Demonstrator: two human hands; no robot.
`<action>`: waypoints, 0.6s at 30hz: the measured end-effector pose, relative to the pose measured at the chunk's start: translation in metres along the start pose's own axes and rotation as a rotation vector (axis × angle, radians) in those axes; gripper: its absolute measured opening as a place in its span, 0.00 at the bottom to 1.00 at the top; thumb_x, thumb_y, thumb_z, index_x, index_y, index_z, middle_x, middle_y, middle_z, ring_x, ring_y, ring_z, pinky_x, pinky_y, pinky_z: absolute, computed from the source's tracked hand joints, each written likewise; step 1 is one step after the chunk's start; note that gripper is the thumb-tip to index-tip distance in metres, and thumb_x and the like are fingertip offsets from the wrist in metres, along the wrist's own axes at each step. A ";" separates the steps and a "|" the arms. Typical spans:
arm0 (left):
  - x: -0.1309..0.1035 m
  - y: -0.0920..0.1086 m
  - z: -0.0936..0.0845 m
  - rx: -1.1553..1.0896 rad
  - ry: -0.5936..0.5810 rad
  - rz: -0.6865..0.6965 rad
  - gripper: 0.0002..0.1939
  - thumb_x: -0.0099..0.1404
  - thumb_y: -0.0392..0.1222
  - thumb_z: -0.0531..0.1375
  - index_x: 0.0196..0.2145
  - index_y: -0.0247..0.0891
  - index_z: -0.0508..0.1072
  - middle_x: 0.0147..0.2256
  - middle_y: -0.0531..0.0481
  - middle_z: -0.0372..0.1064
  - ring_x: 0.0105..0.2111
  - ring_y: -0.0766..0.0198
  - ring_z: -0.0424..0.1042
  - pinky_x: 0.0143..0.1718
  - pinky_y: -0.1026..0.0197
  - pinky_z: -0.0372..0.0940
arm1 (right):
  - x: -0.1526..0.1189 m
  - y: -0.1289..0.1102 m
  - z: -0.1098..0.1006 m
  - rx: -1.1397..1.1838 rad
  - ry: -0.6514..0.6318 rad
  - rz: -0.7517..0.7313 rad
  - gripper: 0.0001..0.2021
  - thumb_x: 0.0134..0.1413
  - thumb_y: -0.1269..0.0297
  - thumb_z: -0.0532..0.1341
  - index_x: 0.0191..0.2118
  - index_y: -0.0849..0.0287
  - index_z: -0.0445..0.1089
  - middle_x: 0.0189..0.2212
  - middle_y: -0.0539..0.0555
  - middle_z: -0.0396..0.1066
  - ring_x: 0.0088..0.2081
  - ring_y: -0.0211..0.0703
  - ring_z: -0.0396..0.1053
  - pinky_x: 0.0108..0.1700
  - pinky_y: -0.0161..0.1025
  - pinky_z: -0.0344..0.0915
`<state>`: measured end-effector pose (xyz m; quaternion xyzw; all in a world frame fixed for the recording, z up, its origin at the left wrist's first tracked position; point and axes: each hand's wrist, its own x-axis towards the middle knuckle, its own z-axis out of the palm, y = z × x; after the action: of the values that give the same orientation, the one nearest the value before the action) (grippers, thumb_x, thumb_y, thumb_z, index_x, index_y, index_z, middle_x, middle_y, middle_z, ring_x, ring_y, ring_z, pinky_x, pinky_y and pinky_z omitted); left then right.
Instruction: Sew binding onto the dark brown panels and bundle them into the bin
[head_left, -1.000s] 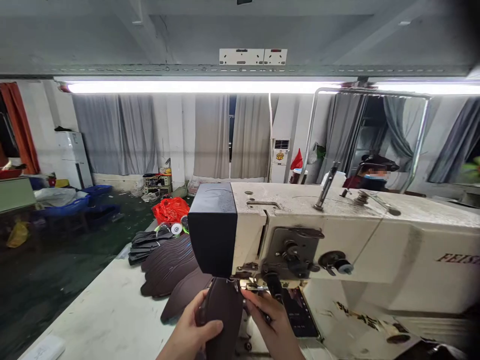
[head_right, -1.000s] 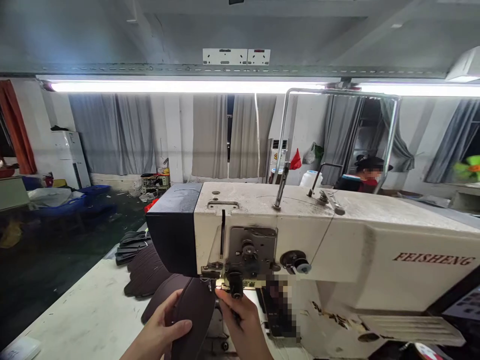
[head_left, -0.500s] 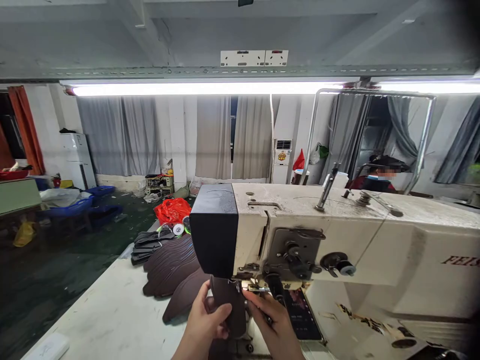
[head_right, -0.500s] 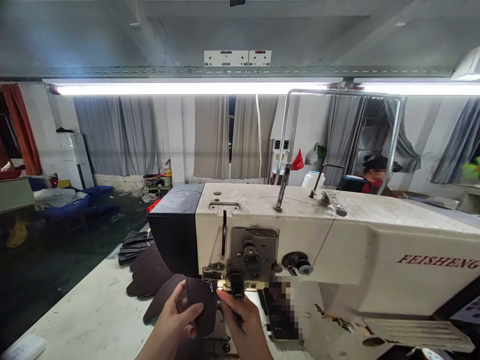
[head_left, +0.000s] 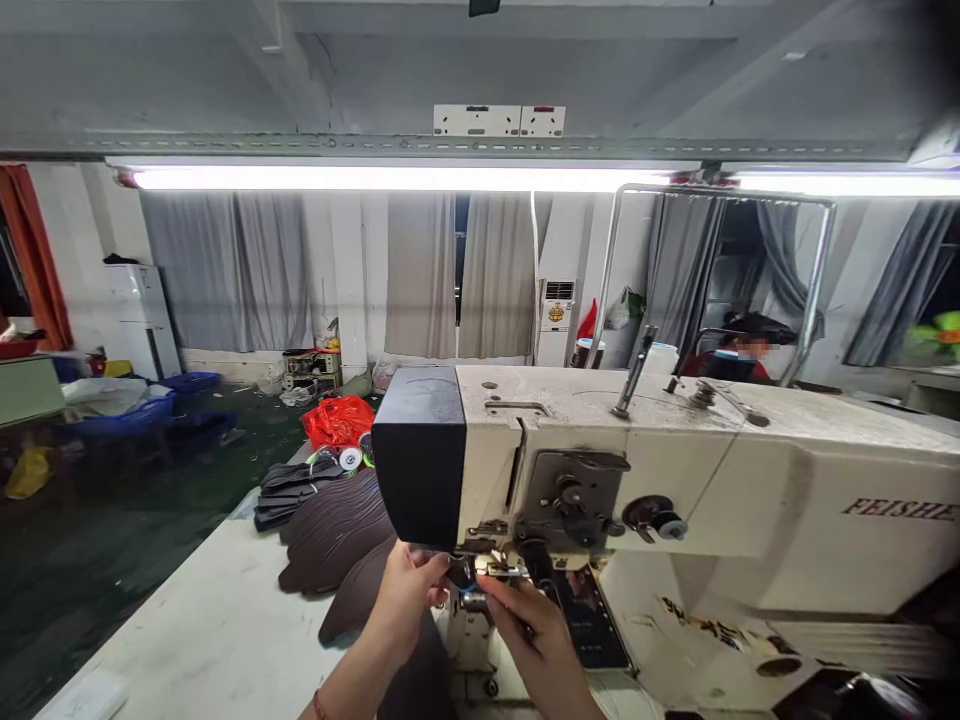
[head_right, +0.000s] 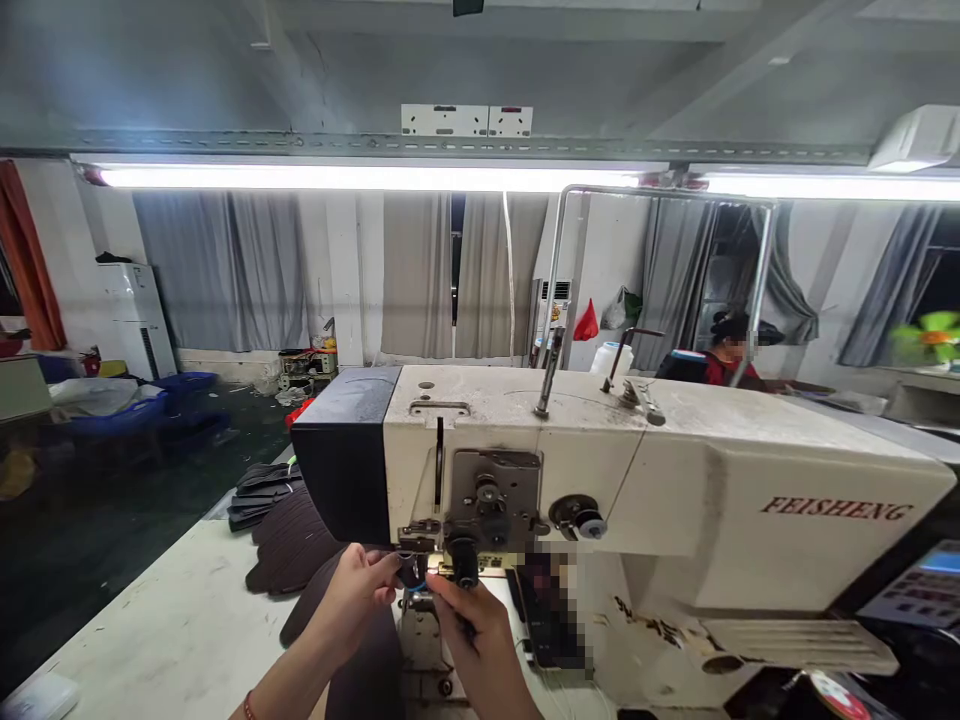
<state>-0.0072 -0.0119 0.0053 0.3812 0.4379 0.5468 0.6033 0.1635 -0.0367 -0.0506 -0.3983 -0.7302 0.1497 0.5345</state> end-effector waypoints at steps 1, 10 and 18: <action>0.003 0.000 0.000 0.002 -0.006 0.004 0.16 0.43 0.40 0.65 0.29 0.38 0.63 0.22 0.58 0.65 0.18 0.73 0.62 0.20 0.69 0.54 | 0.000 0.000 0.000 -0.002 0.005 -0.005 0.13 0.59 0.67 0.58 0.47 0.50 0.73 0.34 0.53 0.76 0.34 0.39 0.74 0.36 0.30 0.70; 0.011 0.001 0.000 0.040 -0.023 0.030 0.12 0.42 0.36 0.60 0.28 0.35 0.65 0.21 0.57 0.65 0.19 0.73 0.62 0.20 0.70 0.54 | 0.003 -0.004 0.000 -0.023 0.045 -0.041 0.11 0.57 0.66 0.59 0.44 0.50 0.75 0.34 0.52 0.77 0.35 0.39 0.75 0.37 0.30 0.71; 0.011 -0.004 -0.005 0.032 -0.046 0.061 0.10 0.45 0.37 0.62 0.28 0.34 0.66 0.23 0.56 0.66 0.19 0.74 0.62 0.20 0.69 0.54 | 0.003 -0.009 -0.001 -0.001 0.047 -0.025 0.11 0.58 0.65 0.59 0.44 0.51 0.75 0.32 0.53 0.76 0.33 0.40 0.74 0.36 0.31 0.71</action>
<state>-0.0102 -0.0016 -0.0017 0.4163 0.4208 0.5489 0.5902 0.1599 -0.0404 -0.0420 -0.3928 -0.7225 0.1330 0.5531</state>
